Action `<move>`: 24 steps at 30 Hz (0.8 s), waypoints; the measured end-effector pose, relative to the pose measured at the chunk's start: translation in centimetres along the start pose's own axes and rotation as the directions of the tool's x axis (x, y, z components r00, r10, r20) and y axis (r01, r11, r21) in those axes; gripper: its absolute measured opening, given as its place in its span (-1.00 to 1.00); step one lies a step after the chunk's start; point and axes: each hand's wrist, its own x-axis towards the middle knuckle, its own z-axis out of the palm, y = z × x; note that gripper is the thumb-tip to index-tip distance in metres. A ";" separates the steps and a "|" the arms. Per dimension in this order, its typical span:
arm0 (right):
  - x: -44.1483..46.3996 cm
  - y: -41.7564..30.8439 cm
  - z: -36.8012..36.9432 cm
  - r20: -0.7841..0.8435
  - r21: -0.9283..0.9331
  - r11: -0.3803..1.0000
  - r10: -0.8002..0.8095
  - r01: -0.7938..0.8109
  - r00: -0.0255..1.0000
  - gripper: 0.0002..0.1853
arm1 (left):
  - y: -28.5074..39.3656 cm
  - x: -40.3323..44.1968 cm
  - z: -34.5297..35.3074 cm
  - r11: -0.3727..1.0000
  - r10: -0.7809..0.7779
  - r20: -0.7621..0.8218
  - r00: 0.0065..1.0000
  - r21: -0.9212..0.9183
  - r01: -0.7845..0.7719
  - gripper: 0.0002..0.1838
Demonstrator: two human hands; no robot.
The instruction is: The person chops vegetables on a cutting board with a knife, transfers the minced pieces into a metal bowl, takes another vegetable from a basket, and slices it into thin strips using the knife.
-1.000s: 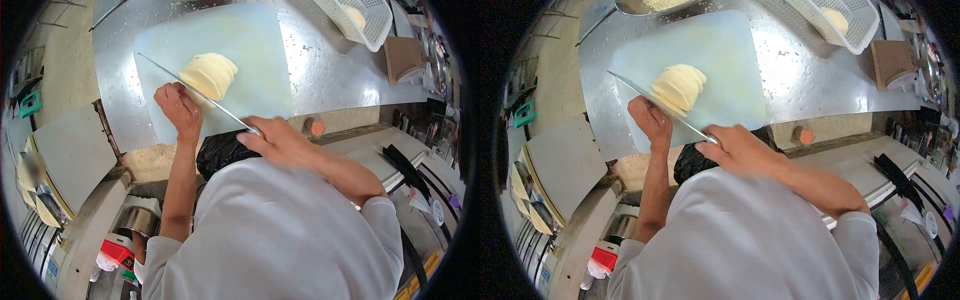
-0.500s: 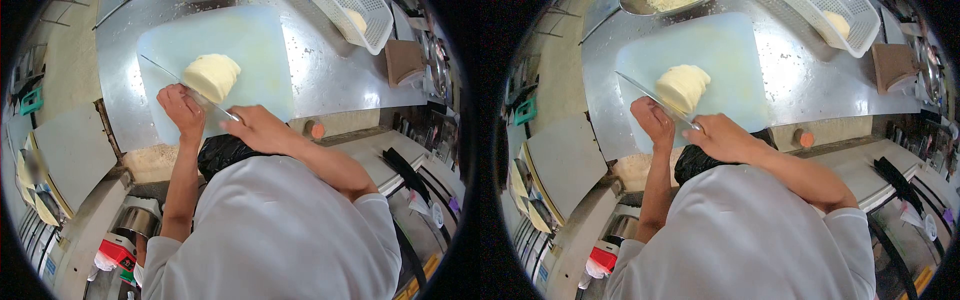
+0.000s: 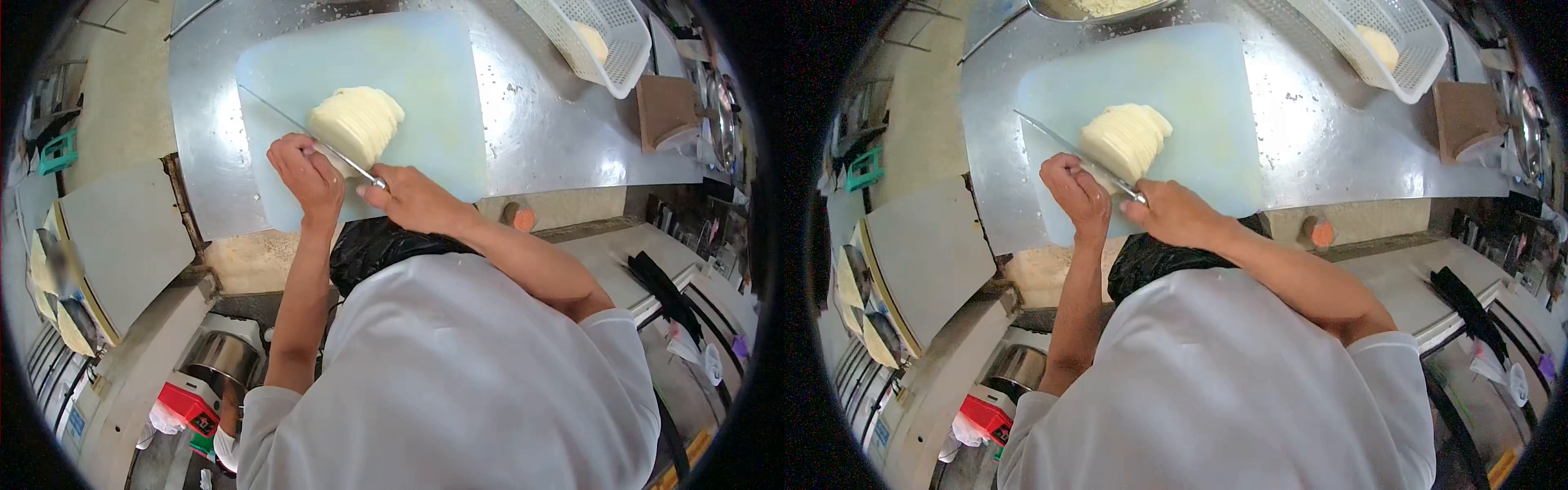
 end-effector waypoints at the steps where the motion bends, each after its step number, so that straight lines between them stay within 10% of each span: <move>1: -0.3 -1.0 -1.2 0.074 0.079 0.987 0.133 -0.139 0.988 -0.48 | 0.3 -0.2 0.0 1.000 -0.021 -0.006 1.000 0.016 0.021 -0.72; 9: -0.1 1.5 -4.1 0.117 0.326 0.917 0.200 -0.228 0.973 -0.58 | 3.1 -1.3 -4.5 0.866 -0.499 0.308 0.810 0.130 0.484 -0.28; 13: -3.0 0.7 -4.0 0.027 0.264 0.962 0.067 -0.072 0.997 -0.61 | 1.5 0.3 -6.2 0.474 -0.715 0.392 0.579 -0.337 0.813 -0.36; 15: -4.5 1.7 -4.6 -0.079 0.261 0.965 -0.020 0.040 0.997 -0.59 | 1.4 1.6 -6.5 0.776 -0.572 0.161 0.804 -0.211 0.595 -0.37; 17: -5.6 2.7 -5.5 -0.217 0.199 0.977 -0.037 0.082 0.975 -0.58 | -0.3 2.3 -6.1 0.970 -0.083 -0.015 0.996 0.228 0.084 -0.35; 21: -6.7 5.1 -7.4 -0.398 0.140 0.990 0.036 0.022 0.917 -0.57 | 1.0 1.0 -4.2 0.810 0.043 0.361 0.932 0.533 -0.243 -0.32; 24: -7.1 6.5 -7.8 -0.456 0.128 0.991 0.093 -0.038 0.885 -0.51 | 2.2 2.0 -1.4 0.907 0.146 0.311 0.939 0.336 -0.252 -0.29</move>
